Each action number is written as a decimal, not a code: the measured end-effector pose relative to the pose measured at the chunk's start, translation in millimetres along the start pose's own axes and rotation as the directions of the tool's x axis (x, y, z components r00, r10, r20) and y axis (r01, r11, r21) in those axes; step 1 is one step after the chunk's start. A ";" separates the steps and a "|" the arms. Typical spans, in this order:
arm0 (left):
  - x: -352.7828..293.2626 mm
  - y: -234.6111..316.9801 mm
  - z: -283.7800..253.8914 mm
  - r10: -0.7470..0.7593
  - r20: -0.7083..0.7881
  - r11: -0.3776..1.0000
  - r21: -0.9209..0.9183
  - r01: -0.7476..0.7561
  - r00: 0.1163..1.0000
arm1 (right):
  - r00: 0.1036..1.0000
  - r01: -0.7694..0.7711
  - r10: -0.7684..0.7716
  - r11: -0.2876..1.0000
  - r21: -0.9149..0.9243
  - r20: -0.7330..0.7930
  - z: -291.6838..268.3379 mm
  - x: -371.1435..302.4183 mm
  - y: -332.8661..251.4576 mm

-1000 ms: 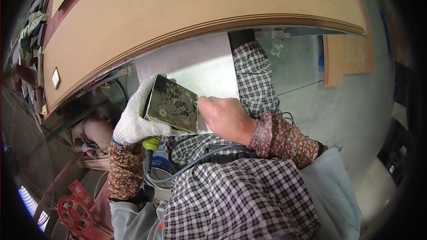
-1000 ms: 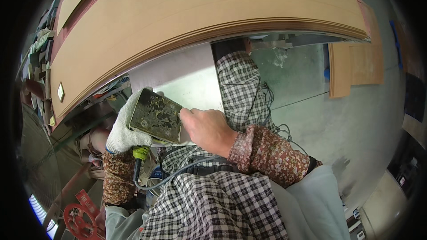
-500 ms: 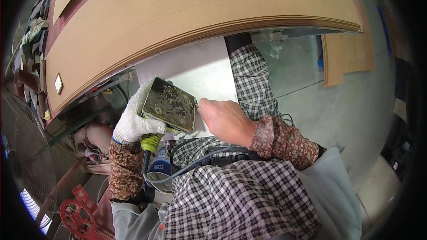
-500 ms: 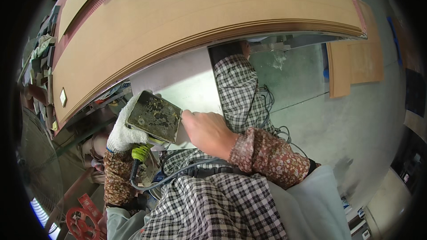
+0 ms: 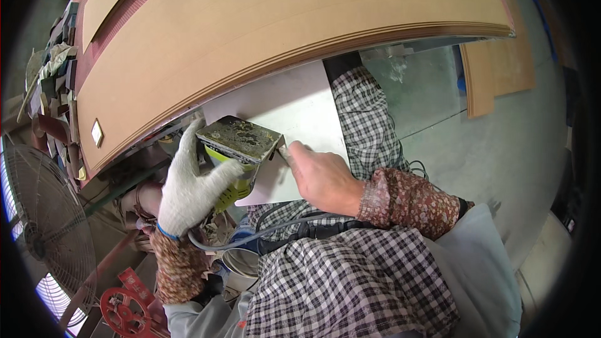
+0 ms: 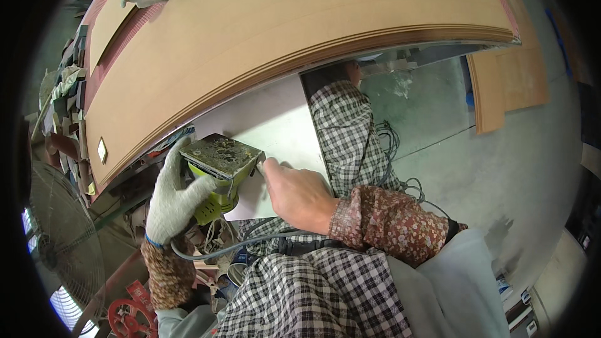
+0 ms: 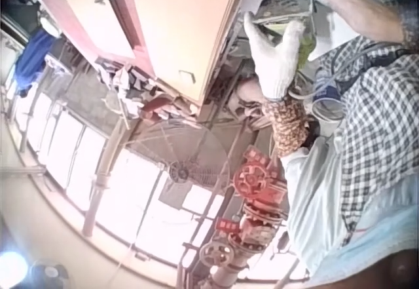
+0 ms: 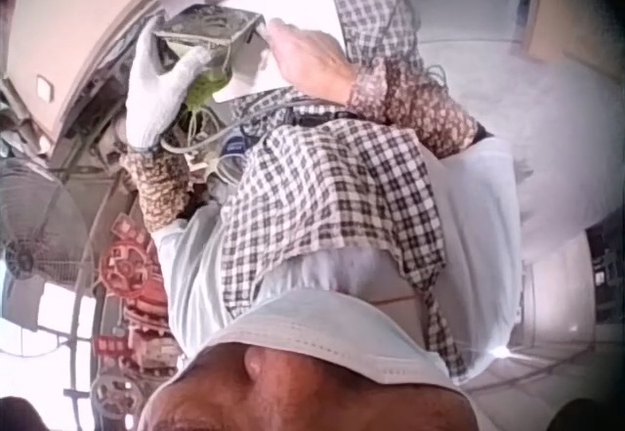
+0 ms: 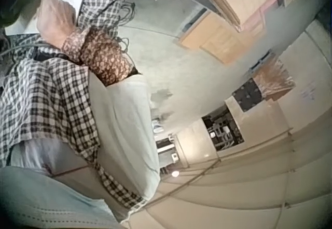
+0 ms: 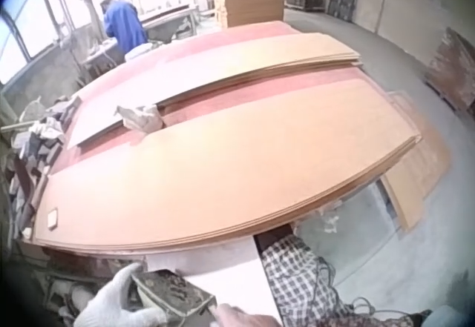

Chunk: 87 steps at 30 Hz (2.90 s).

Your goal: The recorder uses a hand sander and a scraper to finish or clean a piece of wood.

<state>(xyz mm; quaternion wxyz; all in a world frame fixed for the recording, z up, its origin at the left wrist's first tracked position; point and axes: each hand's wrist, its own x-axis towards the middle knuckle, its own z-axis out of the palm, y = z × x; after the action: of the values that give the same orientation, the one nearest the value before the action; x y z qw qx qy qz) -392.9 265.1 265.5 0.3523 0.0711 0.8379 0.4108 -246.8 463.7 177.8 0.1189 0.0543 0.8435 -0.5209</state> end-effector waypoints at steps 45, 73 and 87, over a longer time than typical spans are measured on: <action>-10.8 2.6 60.5 0.212 -0.314 0.821 0.571 0.006 0.925 | 0.994 -0.100 0.109 0.921 0.376 -0.003 11.7 -0.6 7.5; -23.0 -6.1 74.5 0.340 -0.373 0.799 0.598 -0.056 0.863 | 0.991 -0.067 0.107 0.917 0.392 -0.081 14.6 -8.3 2.5; -25.0 -7.6 80.3 0.316 -0.413 0.819 0.573 -0.026 0.854 | 0.989 -0.150 0.139 0.906 0.397 0.055 10.4 -16.1 -6.7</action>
<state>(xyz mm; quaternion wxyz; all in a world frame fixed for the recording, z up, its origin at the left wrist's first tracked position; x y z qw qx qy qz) -321.0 301.2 240.0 0.0530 0.1396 0.9706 0.1890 -231.2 451.9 183.4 0.1543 0.1330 0.7113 -0.6727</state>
